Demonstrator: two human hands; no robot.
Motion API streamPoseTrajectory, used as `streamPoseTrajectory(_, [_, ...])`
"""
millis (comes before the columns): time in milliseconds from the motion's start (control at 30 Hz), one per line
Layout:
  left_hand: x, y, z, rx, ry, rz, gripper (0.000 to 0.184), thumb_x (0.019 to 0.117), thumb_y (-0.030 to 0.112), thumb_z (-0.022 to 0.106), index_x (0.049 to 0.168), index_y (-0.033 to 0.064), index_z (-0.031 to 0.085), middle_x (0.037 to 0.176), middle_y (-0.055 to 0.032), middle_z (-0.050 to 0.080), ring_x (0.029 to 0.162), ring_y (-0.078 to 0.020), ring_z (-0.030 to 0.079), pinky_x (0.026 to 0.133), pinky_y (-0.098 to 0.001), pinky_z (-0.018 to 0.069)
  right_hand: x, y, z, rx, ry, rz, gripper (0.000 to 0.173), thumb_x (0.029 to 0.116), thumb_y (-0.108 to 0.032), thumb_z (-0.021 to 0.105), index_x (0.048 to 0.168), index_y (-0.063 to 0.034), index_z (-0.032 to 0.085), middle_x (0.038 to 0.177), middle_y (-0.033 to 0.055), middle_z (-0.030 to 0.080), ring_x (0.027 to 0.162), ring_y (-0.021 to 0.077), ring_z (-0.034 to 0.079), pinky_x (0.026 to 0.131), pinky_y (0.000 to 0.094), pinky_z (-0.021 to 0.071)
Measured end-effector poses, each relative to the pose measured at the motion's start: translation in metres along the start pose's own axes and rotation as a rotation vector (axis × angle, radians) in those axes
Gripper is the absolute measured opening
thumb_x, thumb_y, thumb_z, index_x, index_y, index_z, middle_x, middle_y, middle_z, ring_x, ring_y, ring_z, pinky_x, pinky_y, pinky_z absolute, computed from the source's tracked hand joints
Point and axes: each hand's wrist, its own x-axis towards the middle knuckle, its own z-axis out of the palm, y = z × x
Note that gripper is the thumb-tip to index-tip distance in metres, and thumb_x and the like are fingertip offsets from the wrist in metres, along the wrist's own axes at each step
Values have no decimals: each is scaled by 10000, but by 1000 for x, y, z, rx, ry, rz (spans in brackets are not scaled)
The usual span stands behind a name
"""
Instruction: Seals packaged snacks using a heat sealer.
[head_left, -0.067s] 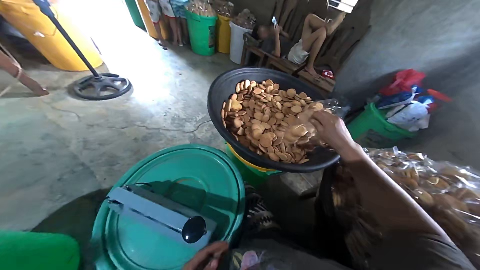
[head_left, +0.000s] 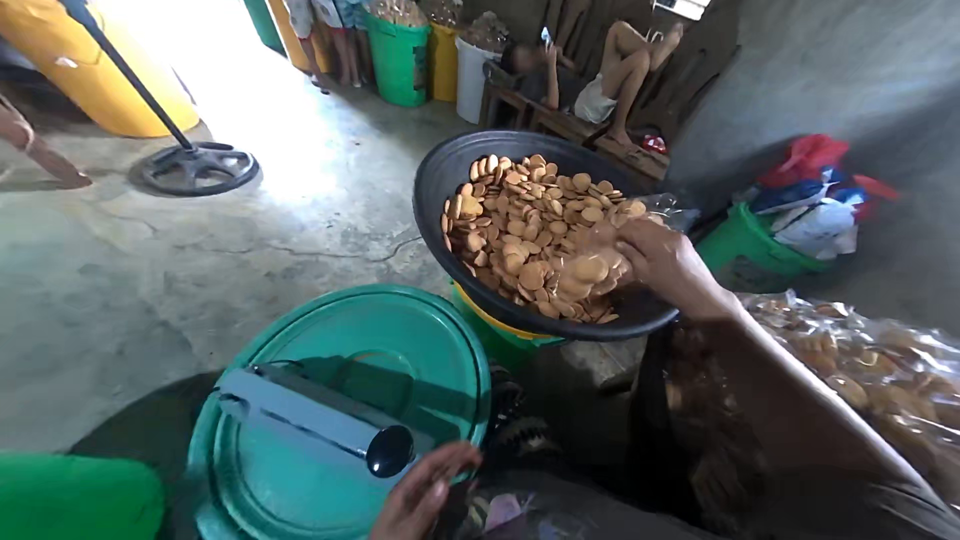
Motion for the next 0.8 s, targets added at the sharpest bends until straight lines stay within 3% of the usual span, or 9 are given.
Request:
streamPoseTrajectory(100, [38, -2, 29, -378, -70, 12, 824, 888, 605, 652, 1517, 129, 412, 1418, -84, 607, 1290, -289, 598, 1037, -481, 524, -8, -59, -6, 16, 85, -450, 195, 979, -90, 555, 976, -6, 731, 944, 181, 726, 894, 351, 717, 796, 498, 587])
streamPoseTrajectory(200, [50, -14, 33, -515, -149, 24, 993, 850, 603, 712, 1567, 114, 232, 1426, -80, 571, 1287, -272, 584, 1031, -486, 523, -25, -118, 18, 149, 34, -730, 191, 1051, -101, 481, 1048, -66, 669, 964, 155, 719, 884, 317, 700, 797, 449, 565])
streamPoseTrajectory(300, [25, -27, 18, -542, -49, 50, 780, 822, 553, 754, 1437, 193, 438, 1232, 51, 693, 1111, -118, 682, 972, -333, 564, -42, -157, 57, 381, 13, -878, 153, 1063, -104, 476, 1045, -91, 627, 950, 120, 686, 866, 269, 661, 846, 398, 539])
streamPoseTrajectory(333, [12, -34, 12, -547, 41, 42, 672, 793, 533, 789, 1314, 186, 547, 1134, 60, 728, 1026, -91, 706, 922, -296, 576, -47, -165, 67, 456, 8, -886, 140, 1064, -115, 486, 1041, -101, 624, 971, 107, 692, 880, 251, 655, 874, 379, 526])
streamPoseTrajectory(367, [0, -43, 6, -540, 67, 60, 624, 800, 519, 787, 1290, 202, 566, 1126, 75, 730, 1015, -71, 704, 914, -278, 572, -52, -170, 76, 526, -4, -880, 137, 1068, -127, 490, 1043, -111, 624, 999, 92, 693, 909, 232, 649, 913, 363, 509])
streamPoseTrajectory(467, [-29, -66, -10, -506, -59, 188, 755, 892, 494, 712, 1513, 266, 350, 1365, 79, 623, 1185, -83, 639, 995, -292, 536, -64, -180, 93, 661, -42, -862, 142, 1074, -128, 476, 1052, -119, 616, 1040, 70, 681, 983, 200, 634, 1003, 345, 461])
streamPoseTrajectory(500, [-36, -70, -12, -509, -77, 208, 740, 907, 466, 710, 1527, 284, 348, 1385, 74, 606, 1192, -82, 630, 997, -286, 531, -66, -183, 96, 675, -48, -866, 142, 1074, -123, 470, 1051, -118, 610, 1035, 70, 676, 981, 199, 631, 1005, 343, 456])
streamPoseTrajectory(600, [-50, -72, -11, -517, 10, 202, 599, 884, 503, 717, 1412, 319, 502, 1256, 95, 683, 1091, -39, 667, 942, -242, 545, -70, -188, 100, 647, -36, -887, 145, 1078, -161, 476, 1018, -115, 601, 958, 72, 676, 912, 208, 637, 950, 325, 481])
streamPoseTrajectory(800, [-54, -82, -22, -498, 88, 99, 477, 860, 494, 756, 1253, 279, 591, 1127, 103, 701, 941, -12, 672, 807, -196, 555, -88, -200, 137, 645, -127, -963, 345, 1087, -320, 462, 880, -86, 608, 686, 60, 603, 649, 209, 614, 677, 309, 522])
